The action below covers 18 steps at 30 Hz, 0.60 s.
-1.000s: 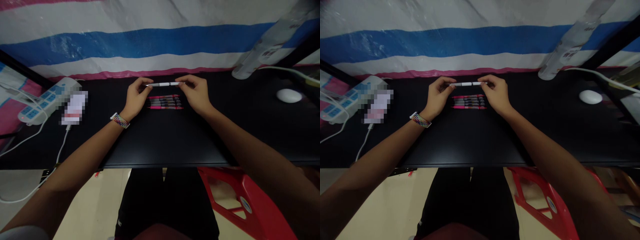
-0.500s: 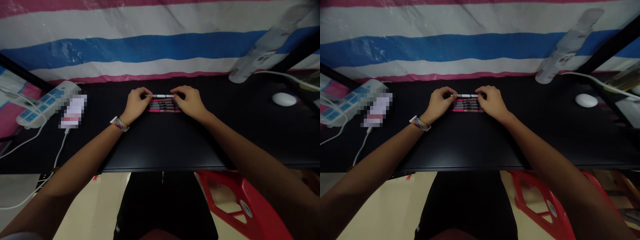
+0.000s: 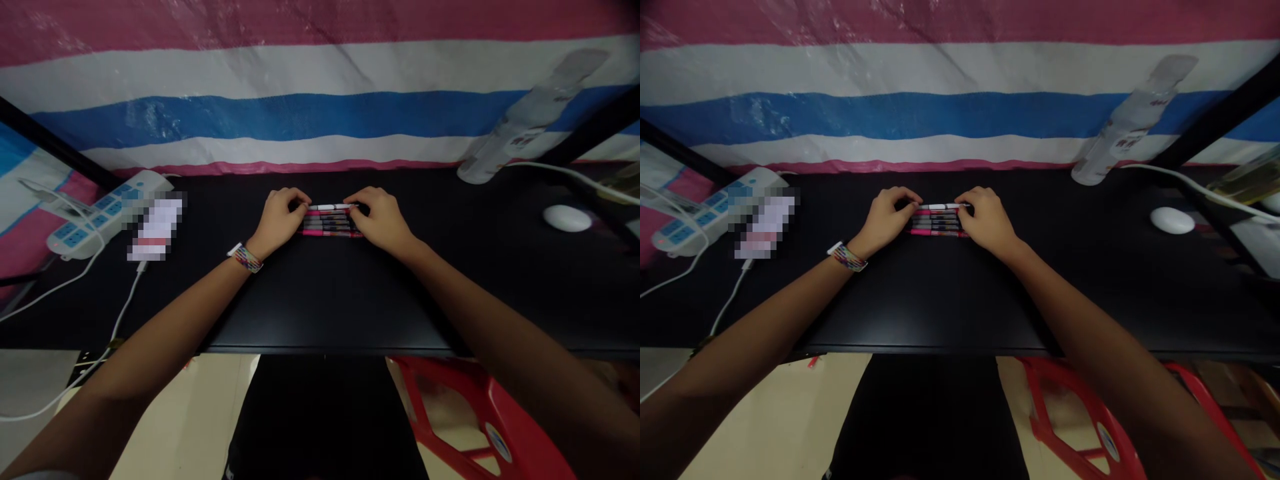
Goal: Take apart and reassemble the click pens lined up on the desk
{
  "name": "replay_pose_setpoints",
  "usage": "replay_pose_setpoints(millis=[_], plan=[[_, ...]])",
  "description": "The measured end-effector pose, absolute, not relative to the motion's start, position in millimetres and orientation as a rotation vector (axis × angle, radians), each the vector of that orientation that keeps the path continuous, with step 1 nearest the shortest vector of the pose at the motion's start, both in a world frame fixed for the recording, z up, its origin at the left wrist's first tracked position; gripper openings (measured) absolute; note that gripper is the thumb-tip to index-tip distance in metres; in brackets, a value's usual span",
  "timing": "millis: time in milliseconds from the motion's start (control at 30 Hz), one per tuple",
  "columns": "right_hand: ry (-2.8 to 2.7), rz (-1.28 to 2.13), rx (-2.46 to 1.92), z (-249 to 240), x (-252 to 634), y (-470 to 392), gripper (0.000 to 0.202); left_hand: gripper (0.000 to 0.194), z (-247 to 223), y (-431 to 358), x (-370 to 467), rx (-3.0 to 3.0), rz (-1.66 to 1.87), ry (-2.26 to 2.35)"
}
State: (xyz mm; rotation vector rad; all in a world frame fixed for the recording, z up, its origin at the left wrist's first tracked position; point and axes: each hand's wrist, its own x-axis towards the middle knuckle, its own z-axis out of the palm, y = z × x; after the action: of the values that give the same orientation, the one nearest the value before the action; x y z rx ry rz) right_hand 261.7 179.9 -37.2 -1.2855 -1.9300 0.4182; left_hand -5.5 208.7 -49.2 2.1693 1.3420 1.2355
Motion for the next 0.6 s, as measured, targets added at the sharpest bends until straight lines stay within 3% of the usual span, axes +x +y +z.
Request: replay_pose_setpoints(millis=[200,600], plan=[[-1.806,0.388,-1.261,-42,258,183,0.031,0.012,-45,203,-2,2.068,1.27,1.308],[-1.559,0.686,-1.134,-49,238,186,0.026,0.013,-42,183,25,1.79,1.224,1.035]])
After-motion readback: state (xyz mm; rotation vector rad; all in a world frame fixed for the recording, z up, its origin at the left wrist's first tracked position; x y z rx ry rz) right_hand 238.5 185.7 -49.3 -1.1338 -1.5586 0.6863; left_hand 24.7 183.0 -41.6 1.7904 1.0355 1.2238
